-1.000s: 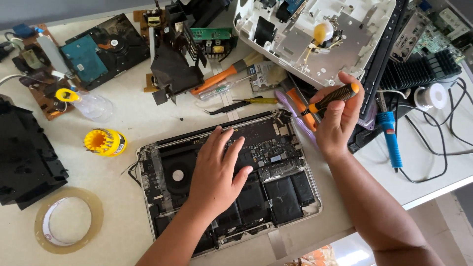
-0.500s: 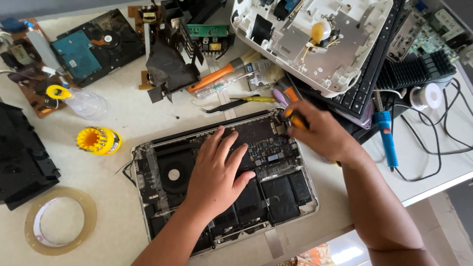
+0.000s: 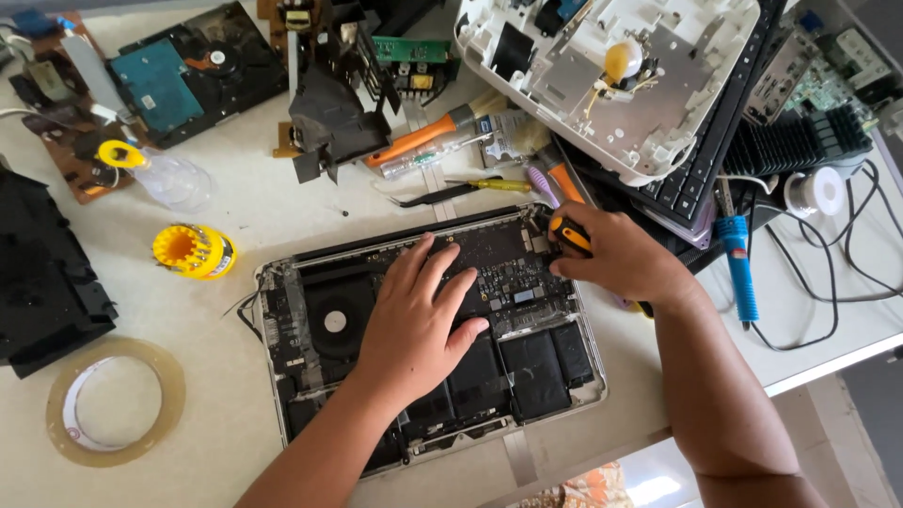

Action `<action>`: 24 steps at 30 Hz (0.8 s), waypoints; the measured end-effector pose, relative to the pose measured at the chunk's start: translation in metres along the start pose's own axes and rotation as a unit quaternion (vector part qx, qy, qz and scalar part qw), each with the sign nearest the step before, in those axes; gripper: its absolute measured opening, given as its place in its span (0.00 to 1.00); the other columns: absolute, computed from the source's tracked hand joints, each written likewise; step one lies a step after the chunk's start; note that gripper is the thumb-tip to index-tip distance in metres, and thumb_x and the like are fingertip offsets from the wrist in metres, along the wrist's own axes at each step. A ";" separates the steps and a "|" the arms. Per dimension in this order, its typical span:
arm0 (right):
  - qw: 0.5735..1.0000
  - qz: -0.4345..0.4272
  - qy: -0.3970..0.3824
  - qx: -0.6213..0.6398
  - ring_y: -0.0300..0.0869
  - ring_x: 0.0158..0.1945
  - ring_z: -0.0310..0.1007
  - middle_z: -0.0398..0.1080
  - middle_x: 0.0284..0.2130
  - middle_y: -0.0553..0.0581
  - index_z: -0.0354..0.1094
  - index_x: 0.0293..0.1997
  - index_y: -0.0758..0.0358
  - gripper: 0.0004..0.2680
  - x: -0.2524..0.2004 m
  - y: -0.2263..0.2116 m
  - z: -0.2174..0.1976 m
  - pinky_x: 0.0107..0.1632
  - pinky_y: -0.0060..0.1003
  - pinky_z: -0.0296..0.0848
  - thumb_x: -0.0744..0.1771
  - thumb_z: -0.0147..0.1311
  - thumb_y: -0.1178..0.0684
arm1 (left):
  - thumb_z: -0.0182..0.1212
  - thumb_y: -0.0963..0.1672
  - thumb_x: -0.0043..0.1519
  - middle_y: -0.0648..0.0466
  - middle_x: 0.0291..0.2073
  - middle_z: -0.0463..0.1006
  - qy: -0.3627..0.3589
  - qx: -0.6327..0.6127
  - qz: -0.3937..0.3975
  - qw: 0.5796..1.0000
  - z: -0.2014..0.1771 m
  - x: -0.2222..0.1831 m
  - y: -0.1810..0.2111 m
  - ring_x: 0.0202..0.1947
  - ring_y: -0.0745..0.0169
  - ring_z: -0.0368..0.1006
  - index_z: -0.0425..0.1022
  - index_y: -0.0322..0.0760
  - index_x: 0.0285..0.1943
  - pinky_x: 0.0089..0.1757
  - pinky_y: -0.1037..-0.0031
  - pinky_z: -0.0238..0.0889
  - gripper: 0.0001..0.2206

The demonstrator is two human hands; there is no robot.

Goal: Assembling and cleaning internal components of a laptop using a screwdriver and a brush.

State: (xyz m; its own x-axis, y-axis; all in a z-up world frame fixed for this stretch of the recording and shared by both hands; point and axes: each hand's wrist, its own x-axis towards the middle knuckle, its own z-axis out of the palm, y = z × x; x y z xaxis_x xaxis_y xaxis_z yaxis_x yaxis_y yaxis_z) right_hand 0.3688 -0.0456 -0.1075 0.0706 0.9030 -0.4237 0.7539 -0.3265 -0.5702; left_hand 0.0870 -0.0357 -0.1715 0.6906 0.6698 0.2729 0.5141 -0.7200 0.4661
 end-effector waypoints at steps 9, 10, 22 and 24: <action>1.000 0.010 0.005 -0.020 0.55 0.25 0.76 0.75 0.22 0.63 0.72 0.56 0.58 0.18 -0.003 -0.006 0.001 0.30 0.46 0.71 0.60 0.65 0.59 | 0.61 0.54 0.62 0.40 0.63 0.67 0.014 0.014 0.012 1.000 0.001 0.002 -0.002 0.71 0.31 0.55 0.74 0.37 0.61 0.66 0.45 0.47 0.24; 1.000 0.010 0.025 -0.012 0.55 0.26 0.76 0.75 0.22 0.62 0.73 0.54 0.55 0.17 -0.004 -0.005 0.002 0.32 0.46 0.71 0.60 0.66 0.58 | 0.62 0.54 0.62 0.40 0.62 0.67 0.011 0.010 0.010 1.000 0.000 0.002 -0.002 0.71 0.31 0.55 0.74 0.36 0.61 0.66 0.45 0.47 0.24; 0.990 0.023 0.139 0.026 0.48 0.27 0.73 0.71 0.20 0.54 0.71 0.48 0.51 0.18 -0.003 -0.009 0.006 0.35 0.41 0.69 0.57 0.72 0.54 | 0.61 0.53 0.63 0.40 0.62 0.68 0.001 -0.002 0.003 1.000 -0.003 0.002 0.000 0.71 0.31 0.55 0.74 0.36 0.61 0.65 0.45 0.46 0.23; 0.991 0.025 0.123 0.039 0.48 0.27 0.73 0.71 0.20 0.55 0.71 0.48 0.52 0.19 -0.006 -0.021 -0.005 0.36 0.41 0.70 0.56 0.72 0.55 | 0.61 0.53 0.63 0.39 0.62 0.68 -0.003 -0.003 0.002 1.000 -0.005 0.005 -0.001 0.71 0.30 0.55 0.75 0.36 0.61 0.65 0.45 0.46 0.23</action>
